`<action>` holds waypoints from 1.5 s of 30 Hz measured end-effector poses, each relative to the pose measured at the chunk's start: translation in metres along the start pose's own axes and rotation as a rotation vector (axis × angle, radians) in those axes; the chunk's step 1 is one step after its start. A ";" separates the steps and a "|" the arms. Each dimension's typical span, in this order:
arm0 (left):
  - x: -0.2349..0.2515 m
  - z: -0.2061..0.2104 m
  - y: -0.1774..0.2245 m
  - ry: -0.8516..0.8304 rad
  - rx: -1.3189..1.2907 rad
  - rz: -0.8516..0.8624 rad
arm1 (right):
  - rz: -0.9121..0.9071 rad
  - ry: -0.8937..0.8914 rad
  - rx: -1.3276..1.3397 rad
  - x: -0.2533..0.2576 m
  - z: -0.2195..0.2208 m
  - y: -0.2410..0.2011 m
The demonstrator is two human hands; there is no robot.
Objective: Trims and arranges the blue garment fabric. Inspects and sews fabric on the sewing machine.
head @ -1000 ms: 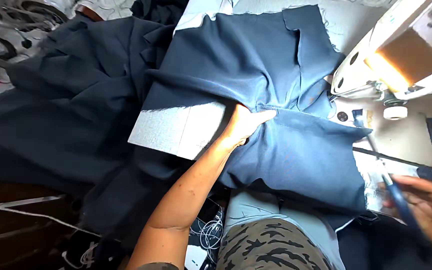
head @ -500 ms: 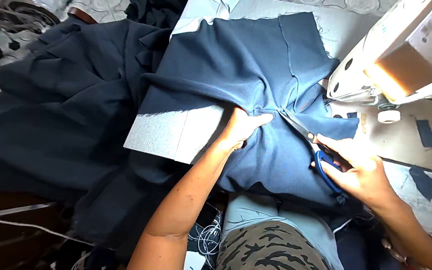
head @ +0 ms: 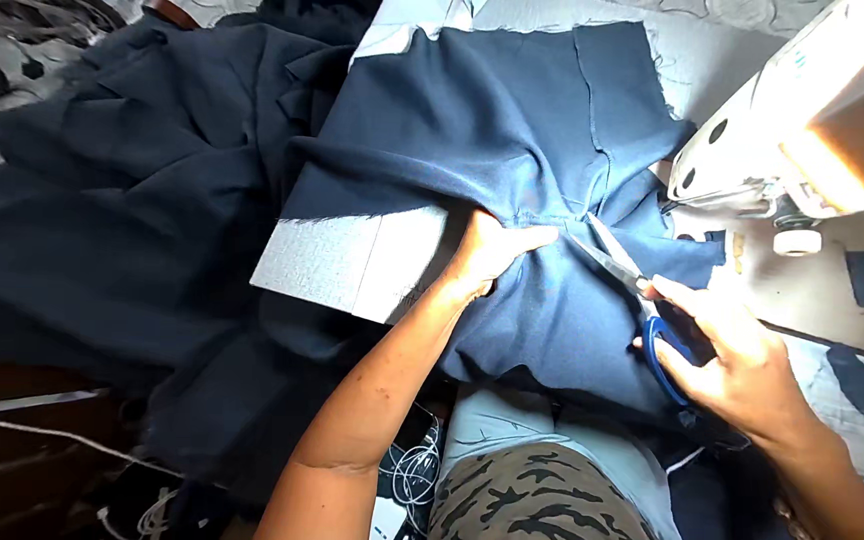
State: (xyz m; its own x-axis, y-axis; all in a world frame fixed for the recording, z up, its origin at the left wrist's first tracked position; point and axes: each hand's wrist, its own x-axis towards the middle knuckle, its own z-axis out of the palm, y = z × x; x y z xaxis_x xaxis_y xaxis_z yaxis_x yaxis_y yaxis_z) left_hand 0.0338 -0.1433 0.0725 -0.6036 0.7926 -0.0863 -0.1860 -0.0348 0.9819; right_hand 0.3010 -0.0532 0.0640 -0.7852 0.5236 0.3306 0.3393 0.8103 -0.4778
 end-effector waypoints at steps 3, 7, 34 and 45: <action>0.000 -0.001 -0.001 -0.017 -0.019 0.017 | -0.027 0.026 -0.039 0.003 0.005 0.001; 0.000 -0.002 0.001 -0.028 -0.052 -0.014 | -0.024 0.023 -0.022 0.008 0.008 0.001; -0.019 -0.052 0.003 0.017 0.061 0.107 | -0.170 -0.049 0.017 0.027 0.016 -0.003; -0.021 -0.058 0.000 0.028 -0.033 0.113 | -0.241 -0.119 0.077 0.057 0.025 0.006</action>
State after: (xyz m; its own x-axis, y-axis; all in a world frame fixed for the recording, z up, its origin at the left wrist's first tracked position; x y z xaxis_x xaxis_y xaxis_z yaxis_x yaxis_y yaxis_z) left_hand 0.0017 -0.1954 0.0646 -0.6439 0.7649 0.0194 -0.1409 -0.1435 0.9796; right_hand 0.2458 -0.0254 0.0597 -0.8952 0.2797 0.3469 0.0982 0.8832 -0.4586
